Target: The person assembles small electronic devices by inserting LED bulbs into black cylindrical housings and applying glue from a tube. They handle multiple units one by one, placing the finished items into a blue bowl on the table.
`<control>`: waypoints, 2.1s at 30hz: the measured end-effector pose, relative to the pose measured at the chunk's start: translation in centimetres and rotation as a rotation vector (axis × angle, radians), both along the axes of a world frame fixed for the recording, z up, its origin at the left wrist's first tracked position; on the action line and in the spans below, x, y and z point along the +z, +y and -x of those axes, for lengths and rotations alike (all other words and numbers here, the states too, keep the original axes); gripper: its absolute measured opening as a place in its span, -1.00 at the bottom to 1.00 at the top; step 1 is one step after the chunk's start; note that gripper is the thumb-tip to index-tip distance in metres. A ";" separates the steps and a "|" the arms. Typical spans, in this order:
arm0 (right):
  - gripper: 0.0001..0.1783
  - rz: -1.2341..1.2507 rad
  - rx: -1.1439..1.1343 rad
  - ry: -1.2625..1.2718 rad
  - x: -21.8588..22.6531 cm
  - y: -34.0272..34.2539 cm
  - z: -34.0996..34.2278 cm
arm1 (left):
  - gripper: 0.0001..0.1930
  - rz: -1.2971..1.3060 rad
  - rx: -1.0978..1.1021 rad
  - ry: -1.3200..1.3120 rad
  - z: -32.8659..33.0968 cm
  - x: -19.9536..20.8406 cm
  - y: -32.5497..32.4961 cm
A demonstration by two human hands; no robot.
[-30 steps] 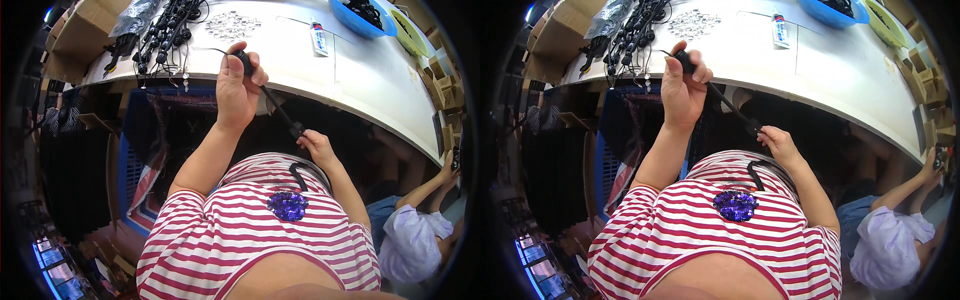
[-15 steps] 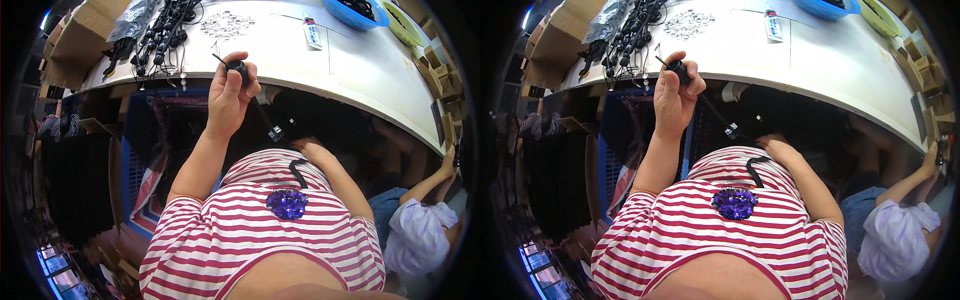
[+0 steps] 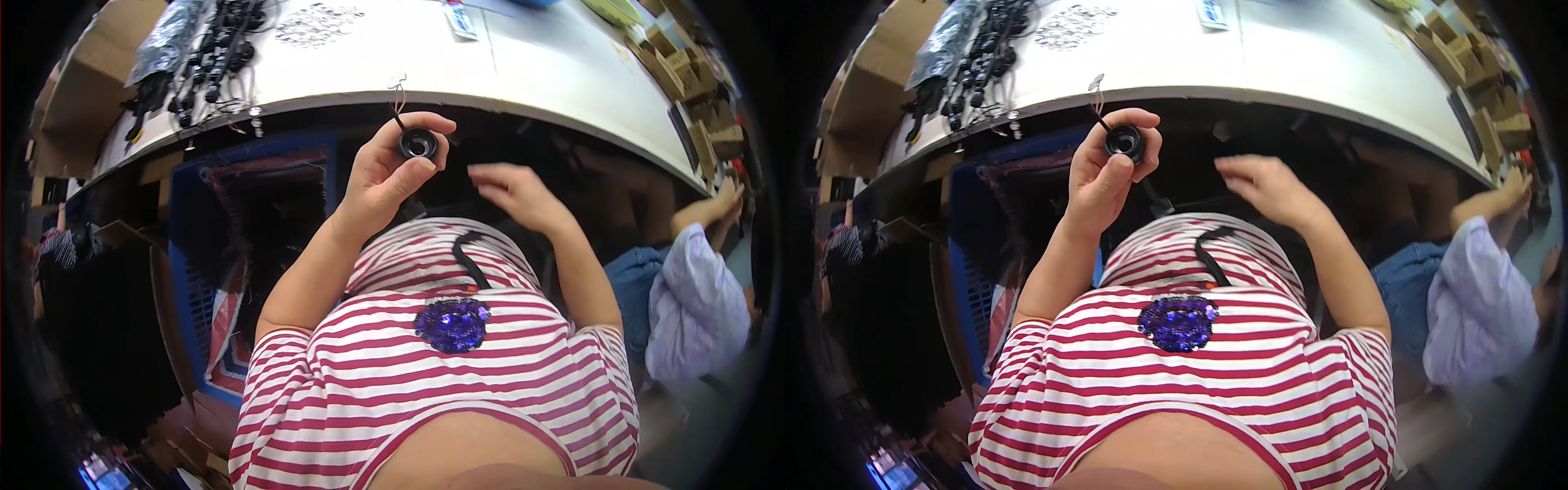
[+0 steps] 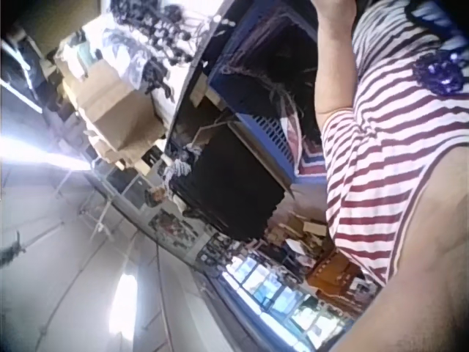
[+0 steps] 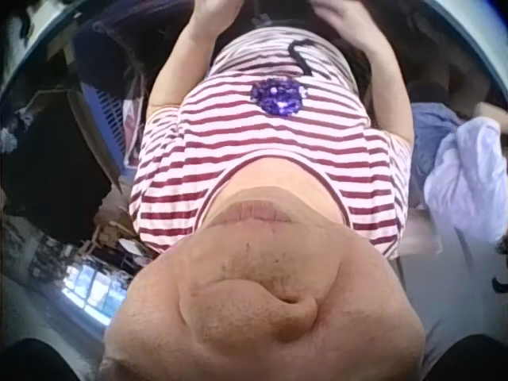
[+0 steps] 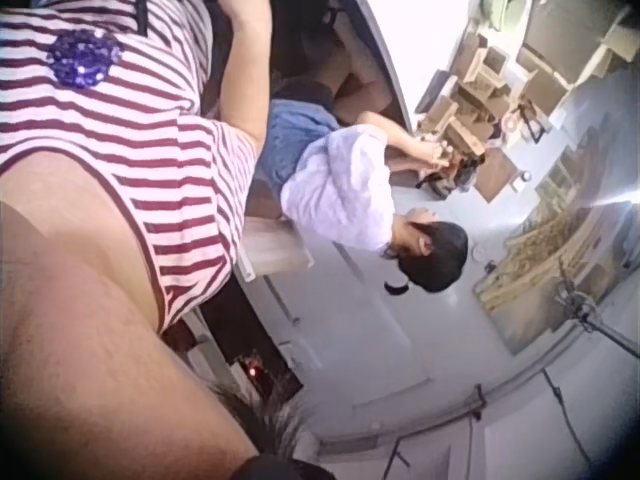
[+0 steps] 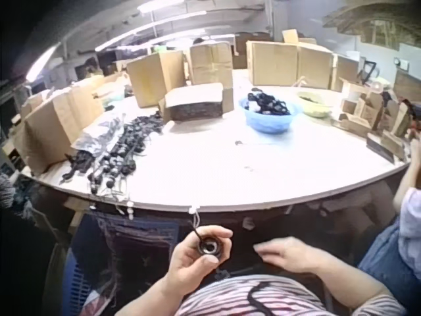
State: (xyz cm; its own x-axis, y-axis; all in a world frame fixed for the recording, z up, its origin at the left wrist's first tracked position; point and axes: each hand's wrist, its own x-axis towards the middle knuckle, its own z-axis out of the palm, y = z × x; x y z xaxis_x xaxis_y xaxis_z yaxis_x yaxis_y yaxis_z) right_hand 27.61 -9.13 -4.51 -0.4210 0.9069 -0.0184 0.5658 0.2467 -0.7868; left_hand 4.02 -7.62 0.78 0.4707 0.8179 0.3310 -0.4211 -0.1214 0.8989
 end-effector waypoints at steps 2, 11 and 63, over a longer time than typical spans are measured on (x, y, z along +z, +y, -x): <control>-0.70 -0.106 -0.116 0.251 3.4 0.2 0.7 | -0.52 0.011 -0.065 0.049 -0.9 -1.7 0.0; -0.88 -0.145 -0.056 0.423 4.1 1.6 3.2 | -0.64 0.009 -0.073 0.202 -4.0 -6.9 0.0; -0.82 -0.011 -0.034 0.179 3.1 3.0 3.7 | -0.74 -0.057 0.399 0.478 -0.3 -5.4 1.4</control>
